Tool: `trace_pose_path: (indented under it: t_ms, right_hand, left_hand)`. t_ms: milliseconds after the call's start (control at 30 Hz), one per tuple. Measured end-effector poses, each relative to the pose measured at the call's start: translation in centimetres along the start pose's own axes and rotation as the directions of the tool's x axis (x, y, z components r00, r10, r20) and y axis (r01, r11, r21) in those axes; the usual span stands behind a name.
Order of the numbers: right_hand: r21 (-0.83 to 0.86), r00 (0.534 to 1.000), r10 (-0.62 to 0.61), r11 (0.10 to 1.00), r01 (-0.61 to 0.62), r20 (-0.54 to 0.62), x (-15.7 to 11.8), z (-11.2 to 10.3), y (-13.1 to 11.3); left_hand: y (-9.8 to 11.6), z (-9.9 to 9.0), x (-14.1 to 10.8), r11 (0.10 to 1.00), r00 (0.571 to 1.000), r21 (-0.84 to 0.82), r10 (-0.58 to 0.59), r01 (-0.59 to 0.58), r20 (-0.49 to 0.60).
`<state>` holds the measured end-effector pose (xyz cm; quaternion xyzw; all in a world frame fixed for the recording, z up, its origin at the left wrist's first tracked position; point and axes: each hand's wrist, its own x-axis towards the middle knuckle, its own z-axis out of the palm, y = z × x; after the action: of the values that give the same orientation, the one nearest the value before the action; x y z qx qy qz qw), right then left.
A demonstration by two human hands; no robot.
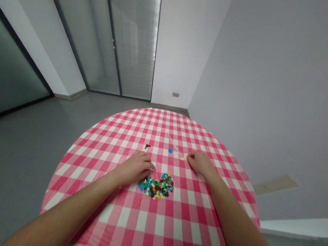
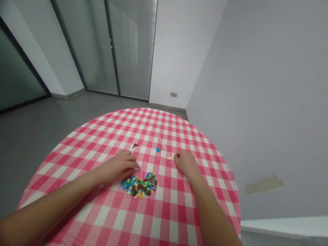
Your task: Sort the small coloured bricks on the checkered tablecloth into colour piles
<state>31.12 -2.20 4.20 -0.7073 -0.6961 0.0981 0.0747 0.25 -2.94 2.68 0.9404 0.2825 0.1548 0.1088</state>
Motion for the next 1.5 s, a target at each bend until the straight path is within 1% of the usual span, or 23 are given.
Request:
trace_pose_path:
  t_ms: [100,233,267,333,400,433,467,500,600,667,733,833,933,1033,1133,1200,1267,1333,1400,1433,1500]
  right_hand:
    - [0.041,0.999,-0.015,0.999,0.014,0.032,-0.2,-0.2,-0.3]
    - [0.027,0.996,-0.046,0.999,0.044,0.073,-0.3,-0.6,-0.3]
    - [0.019,0.997,-0.048,0.999,0.047,0.064,-0.4,-0.7,-0.4]
    - [0.024,0.998,-0.068,0.997,0.068,0.006,-0.7,-0.8,-1.0]
    - [0.059,0.986,-0.16,0.985,0.163,-0.051,-1.4,-0.7,-2.2]
    - [0.082,0.969,-0.239,0.966,0.244,-0.059,-1.8,-0.5,-2.9]
    - [0.106,0.944,-0.329,0.938,0.331,-0.038,-2.3,-0.2,-3.8]
    - [0.132,0.913,-0.409,0.905,0.405,0.005,-2.8,0.1,-4.7]
    - [0.185,0.811,-0.581,0.806,0.562,0.071,-4.1,1.2,-7.0]
    - [0.195,0.764,-0.634,0.769,0.609,0.117,-4.5,1.8,-7.9]
    - [0.189,0.749,-0.644,0.763,0.618,0.154,-4.7,2.1,-8.4]
    - [0.181,0.755,-0.633,0.773,0.608,0.172,-4.8,2.1,-8.5]
    - [0.164,0.77,-0.611,0.792,0.589,0.184,-4.9,1.8,-8.7]
    - [0.107,0.782,-0.59,0.807,0.581,0.2,-5.2,1.8,-9.1]
    - [0.056,0.782,-0.588,0.805,0.591,0.207,-5.4,2.1,-9.5]
    - [0.065,0.786,-0.589,0.806,0.588,0.188,-5.3,2.2,-9.5]
    - [0.099,0.815,-0.565,0.825,0.556,0.132,-5.0,1.8,-9.1]
    - [0.122,0.874,-0.485,0.87,0.477,0.044,-4.3,1.2,-7.9]
    - [0.11,0.937,-0.345,0.931,0.348,-0.047,-3.2,0.3,-6.0]
    - [0.099,0.963,-0.255,0.96,0.263,-0.082,-2.6,-0.1,-4.9]
    - [0.061,0.991,-0.106,0.992,0.111,-0.087,-1.4,-0.7,-2.5]
  left_hand:
    - [-0.2,0.3,0.1,1.0,1.0,0.004,0.027,-0.027,-0.004]
    - [-0.3,0.6,0.1,0.999,0.999,0.021,0.042,-0.041,-0.01]
    - [-0.3,0.6,0.1,0.999,0.999,0.023,0.041,-0.04,-0.01]
    - [-0.2,0.5,0.2,0.999,0.999,0.025,0.036,-0.036,-0.008]
    - [0.0,0.3,0.2,0.999,1.0,0.024,0.031,-0.031,-0.001]
    - [0.1,0.2,0.3,0.999,1.0,0.023,0.028,-0.028,0.004]
    - [0.2,0.1,0.3,0.999,1.0,0.022,0.024,-0.024,0.01]
    - [0.3,0.0,0.3,1.0,1.0,0.02,0.02,-0.02,0.014]
    - [0.4,0.0,0.2,1.0,1.0,0.01,0.008,-0.008,0.015]
    - [0.3,0.0,0.2,1.0,1.0,0.002,0.005,-0.005,0.009]
    - [0.3,0.0,0.2,1.0,1.0,-0.004,0.007,-0.007,0.002]
    - [0.3,0.0,0.3,1.0,1.0,-0.011,0.007,-0.007,0.006]
    - [0.2,0.1,0.3,1.0,1.0,-0.027,0.001,0.0,0.01]
    - [0.0,0.4,0.3,0.999,1.0,-0.054,-0.002,0.001,-0.008]
    - [-0.1,0.6,0.3,0.994,1.0,-0.105,-0.002,0.0,-0.026]
    - [-0.2,0.6,0.4,0.99,1.0,-0.142,-0.003,-0.001,-0.029]
    - [-0.2,0.6,0.4,0.985,1.0,-0.172,-0.005,0.0,-0.029]
    - [-0.1,0.4,0.4,0.981,1.0,-0.196,-0.006,0.0,-0.029]
    - [0.0,0.3,0.4,0.976,1.0,-0.219,-0.001,-0.005,-0.027]
    - [0.0,0.3,0.4,0.973,1.0,-0.23,0.001,-0.007,-0.027]
    - [0.0,0.3,0.4,0.969,1.0,-0.249,0.006,-0.012,-0.024]
